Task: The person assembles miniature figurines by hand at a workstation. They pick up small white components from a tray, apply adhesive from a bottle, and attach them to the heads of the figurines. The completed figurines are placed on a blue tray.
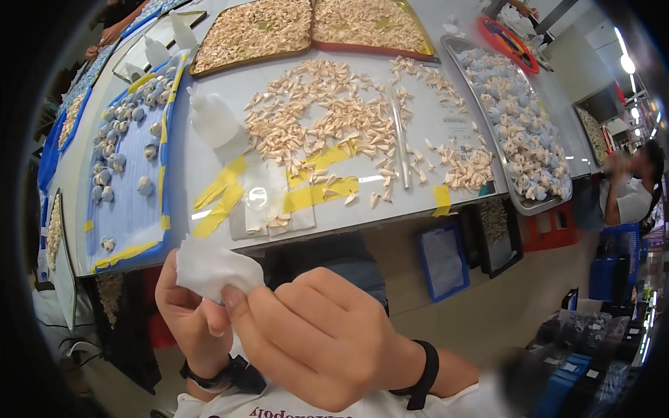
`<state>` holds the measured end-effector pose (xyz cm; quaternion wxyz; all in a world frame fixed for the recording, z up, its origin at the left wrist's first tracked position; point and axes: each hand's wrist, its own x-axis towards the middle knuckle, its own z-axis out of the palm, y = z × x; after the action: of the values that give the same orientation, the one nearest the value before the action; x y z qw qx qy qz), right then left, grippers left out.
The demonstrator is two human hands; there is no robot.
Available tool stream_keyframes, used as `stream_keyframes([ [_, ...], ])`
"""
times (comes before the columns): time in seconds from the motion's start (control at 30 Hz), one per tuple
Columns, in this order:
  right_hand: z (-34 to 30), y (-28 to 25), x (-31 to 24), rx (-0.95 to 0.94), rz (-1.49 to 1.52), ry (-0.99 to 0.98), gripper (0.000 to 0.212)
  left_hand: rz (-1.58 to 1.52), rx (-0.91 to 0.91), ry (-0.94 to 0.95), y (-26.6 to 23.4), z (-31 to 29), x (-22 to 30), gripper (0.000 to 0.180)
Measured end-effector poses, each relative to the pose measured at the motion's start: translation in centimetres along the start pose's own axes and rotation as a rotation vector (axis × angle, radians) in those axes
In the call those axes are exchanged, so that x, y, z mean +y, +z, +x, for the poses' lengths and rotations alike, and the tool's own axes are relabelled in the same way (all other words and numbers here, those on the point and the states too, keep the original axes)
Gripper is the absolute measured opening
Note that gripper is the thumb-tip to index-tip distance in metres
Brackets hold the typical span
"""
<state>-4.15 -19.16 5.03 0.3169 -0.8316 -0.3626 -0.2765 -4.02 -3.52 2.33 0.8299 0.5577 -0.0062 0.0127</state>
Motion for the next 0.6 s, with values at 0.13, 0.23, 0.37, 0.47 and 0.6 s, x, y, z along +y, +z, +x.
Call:
stream_keyframes([
  [0.13,-0.4,0.4,-0.2,0.051,0.036,0.068,0.033,0.067,0.006,0.096,0.0,-0.2,-0.6,0.048],
  [0.23,-0.7,1.0,0.0,0.118,0.246,0.124,0.026,0.055,0.006,0.150,0.3,-0.3,-0.5,0.050],
  [0.37,-0.9,0.9,0.4,0.138,0.572,0.323,0.028,0.172,-0.047,0.271,0.0,-0.1,-0.9,0.051],
  [0.47,-1.0,1.0,0.6,0.141,0.421,0.268,0.032,0.209,-0.079,0.309,-0.4,0.1,-1.3,0.051],
  [0.6,-0.8,1.7,0.4,0.171,0.292,0.242,0.033,0.216,-0.029,0.328,-0.4,-0.1,-1.4,0.050],
])
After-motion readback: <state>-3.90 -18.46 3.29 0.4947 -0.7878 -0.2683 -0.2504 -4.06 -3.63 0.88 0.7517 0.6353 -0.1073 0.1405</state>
